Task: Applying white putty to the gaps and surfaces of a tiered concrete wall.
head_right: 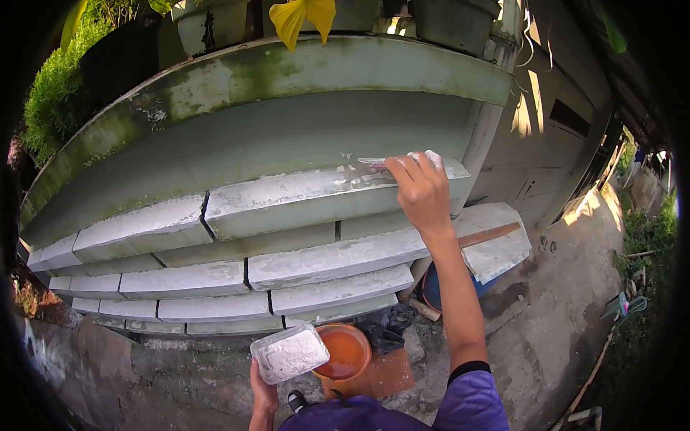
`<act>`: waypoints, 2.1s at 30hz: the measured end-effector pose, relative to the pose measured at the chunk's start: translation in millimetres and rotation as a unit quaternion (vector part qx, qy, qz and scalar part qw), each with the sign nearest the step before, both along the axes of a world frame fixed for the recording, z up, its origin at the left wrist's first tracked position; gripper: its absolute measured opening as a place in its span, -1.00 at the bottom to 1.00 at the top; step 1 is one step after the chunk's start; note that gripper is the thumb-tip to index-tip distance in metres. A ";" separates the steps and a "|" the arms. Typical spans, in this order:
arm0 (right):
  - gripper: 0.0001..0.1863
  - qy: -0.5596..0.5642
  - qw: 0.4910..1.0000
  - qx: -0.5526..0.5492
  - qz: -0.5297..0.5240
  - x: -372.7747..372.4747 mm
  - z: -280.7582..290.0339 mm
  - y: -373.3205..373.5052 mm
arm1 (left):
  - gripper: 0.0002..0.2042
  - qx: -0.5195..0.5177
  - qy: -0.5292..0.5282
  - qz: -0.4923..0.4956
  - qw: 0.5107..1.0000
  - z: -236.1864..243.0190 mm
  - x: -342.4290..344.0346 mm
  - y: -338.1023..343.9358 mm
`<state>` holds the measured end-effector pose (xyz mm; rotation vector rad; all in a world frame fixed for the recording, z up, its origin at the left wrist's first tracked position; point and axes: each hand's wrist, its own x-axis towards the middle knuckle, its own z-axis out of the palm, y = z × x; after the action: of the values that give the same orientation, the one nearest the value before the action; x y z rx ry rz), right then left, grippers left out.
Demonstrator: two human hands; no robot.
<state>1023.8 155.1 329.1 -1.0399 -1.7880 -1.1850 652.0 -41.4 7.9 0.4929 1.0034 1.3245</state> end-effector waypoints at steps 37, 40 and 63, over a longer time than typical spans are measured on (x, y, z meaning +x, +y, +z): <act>-0.57 0.101 0.971 -0.212 0.047 -41.5 -6.5 -1.4 | -0.37 -0.007 0.010 0.001 1.000 -4.9 -11.2 1.2; -0.57 0.082 0.971 -0.220 0.048 -50.9 -17.6 15.4 | -0.38 -0.017 0.005 -0.006 1.000 -4.2 -11.2 4.1; -0.62 0.099 0.972 -0.211 0.034 -5.2 -20.6 -25.9 | -0.38 -0.013 0.020 -0.001 1.000 -0.4 24.6 3.8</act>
<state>1018.6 129.2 308.5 -1.2739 -1.9403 -0.6420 676.6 -37.6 7.5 0.5020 1.0505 1.3028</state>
